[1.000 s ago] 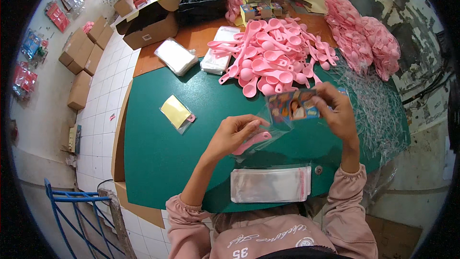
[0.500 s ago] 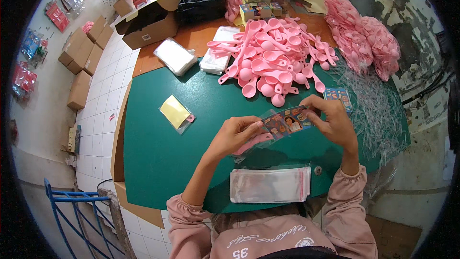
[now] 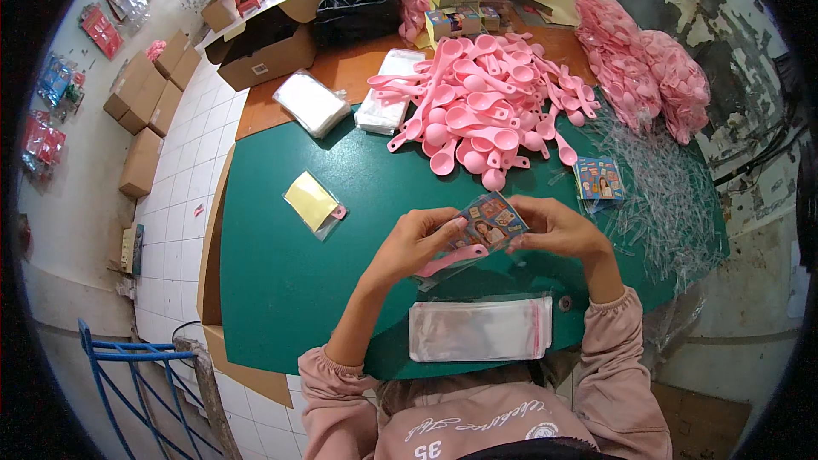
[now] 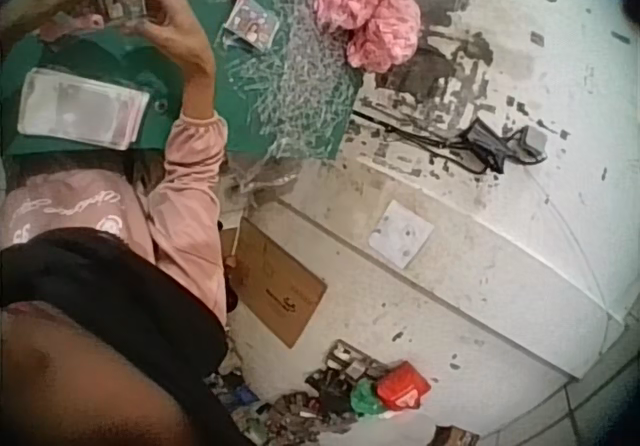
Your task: The person repeatedly picks up pink plastic spoons, places each into a clear plastic bag, inserts a small card, and seals the bag. The person then sets the sealed package aside and repeats the process with additional spoons and bags.
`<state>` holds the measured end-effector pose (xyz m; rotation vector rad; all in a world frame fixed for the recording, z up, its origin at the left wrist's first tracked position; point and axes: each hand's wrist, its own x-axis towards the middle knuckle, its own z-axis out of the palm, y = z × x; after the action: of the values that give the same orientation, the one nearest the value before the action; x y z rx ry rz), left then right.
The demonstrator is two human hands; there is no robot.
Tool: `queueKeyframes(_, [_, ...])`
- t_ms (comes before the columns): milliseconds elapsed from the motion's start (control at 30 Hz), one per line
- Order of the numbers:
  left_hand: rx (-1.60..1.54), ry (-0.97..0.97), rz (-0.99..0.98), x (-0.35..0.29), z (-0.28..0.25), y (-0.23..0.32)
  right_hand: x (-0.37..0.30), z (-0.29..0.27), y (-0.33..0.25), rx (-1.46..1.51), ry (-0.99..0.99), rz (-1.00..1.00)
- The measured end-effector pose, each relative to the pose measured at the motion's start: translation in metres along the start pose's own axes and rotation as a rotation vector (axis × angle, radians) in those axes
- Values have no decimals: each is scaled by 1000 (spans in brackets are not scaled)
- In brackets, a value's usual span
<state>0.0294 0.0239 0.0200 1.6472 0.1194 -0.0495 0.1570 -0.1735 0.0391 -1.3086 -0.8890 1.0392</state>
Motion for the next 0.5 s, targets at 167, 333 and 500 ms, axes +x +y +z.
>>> queueKeyframes(167, [32,-1,-7,-1,-7,-7,-47,-73,-35,-294,110,-67])
queueKeyframes(333, [3,-27,-14,2,-4,-5,-62,-110,-48,-822,853,-32])
queueKeyframes(500, [47,-39,-3,2,-5,-3,-10,-9,-49,-632,319,56])
